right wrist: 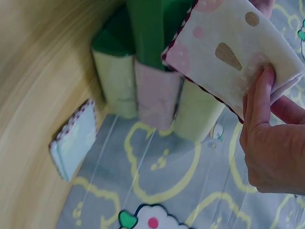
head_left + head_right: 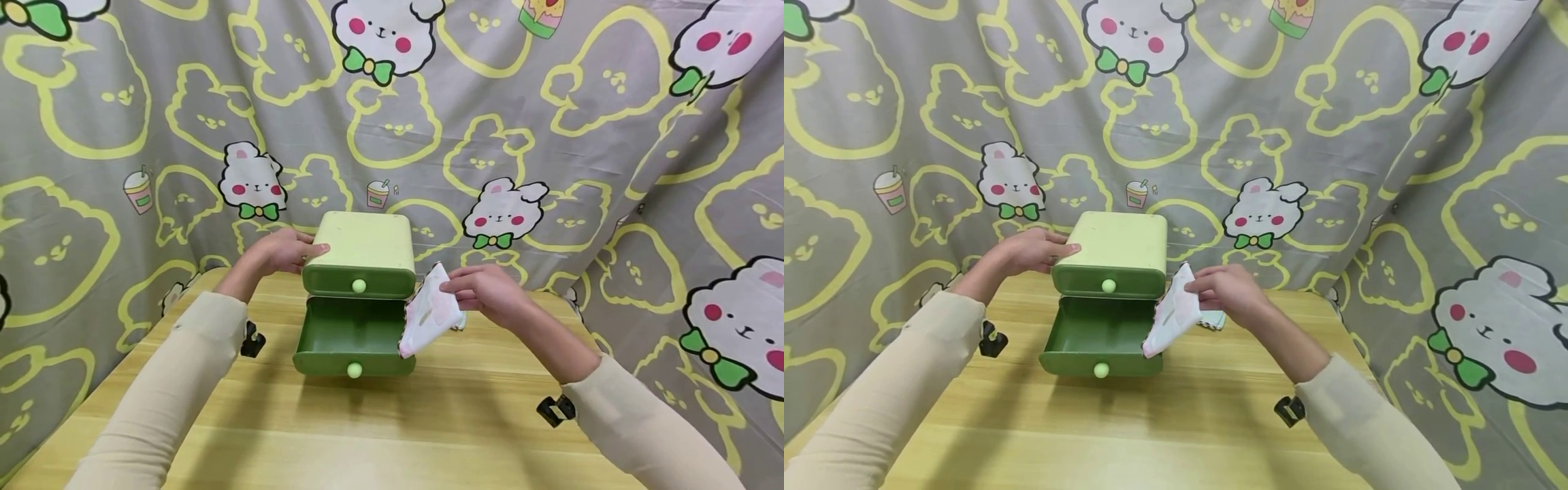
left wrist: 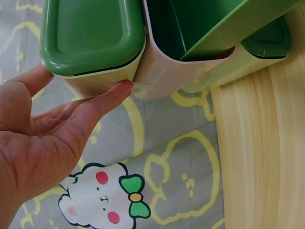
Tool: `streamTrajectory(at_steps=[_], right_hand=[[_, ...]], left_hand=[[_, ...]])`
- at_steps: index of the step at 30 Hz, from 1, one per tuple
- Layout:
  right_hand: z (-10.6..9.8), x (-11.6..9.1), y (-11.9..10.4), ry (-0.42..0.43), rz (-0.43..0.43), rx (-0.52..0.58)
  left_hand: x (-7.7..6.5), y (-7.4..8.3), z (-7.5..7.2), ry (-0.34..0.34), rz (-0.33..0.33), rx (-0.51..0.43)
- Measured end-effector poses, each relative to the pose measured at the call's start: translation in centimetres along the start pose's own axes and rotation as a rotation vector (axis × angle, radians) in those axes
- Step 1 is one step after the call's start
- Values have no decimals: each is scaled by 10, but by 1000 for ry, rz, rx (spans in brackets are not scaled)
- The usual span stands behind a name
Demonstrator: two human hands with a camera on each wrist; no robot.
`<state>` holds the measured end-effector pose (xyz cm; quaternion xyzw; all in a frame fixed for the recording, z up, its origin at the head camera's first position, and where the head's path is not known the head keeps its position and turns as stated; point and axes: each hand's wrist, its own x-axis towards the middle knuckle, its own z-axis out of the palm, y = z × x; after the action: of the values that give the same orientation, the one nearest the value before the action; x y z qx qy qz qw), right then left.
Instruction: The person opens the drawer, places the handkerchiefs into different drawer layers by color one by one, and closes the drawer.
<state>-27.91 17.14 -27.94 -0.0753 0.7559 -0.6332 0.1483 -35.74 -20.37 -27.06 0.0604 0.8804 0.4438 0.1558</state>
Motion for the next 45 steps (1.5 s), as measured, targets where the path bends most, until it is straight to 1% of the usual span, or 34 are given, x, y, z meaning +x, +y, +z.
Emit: streamTrajectory(at_steps=[7, 14, 17, 21, 25, 29, 37, 40, 45], right_hand=[[28, 2, -4, -55, -13, 41], [56, 8, -7, -78, 0, 84], [67, 11, -7, -102, -3, 94], [82, 17, -4, -121, -1, 111], [93, 23, 5, -118, 23, 145], [98, 27, 14, -114, 35, 164], [99, 27, 28, -106, 55, 143], [97, 26, 33, -124, 64, 138], [90, 25, 38, -190, 66, 106]], left_hand=[[3, -1, -1, 1, 5, 9], [3, 1, 0, -1, 4, 8], [3, 1, 1, 2, 4, 5], [1, 1, 1, 5, 4, 10], [0, 1, 1, 6, 7, 13], [0, 0, 0, 2, 13, 9], [-2, -1, 0, 18, 6, 19], [-2, -1, 0, 19, 7, 24], [-2, -1, 1, 16, 10, 25]])
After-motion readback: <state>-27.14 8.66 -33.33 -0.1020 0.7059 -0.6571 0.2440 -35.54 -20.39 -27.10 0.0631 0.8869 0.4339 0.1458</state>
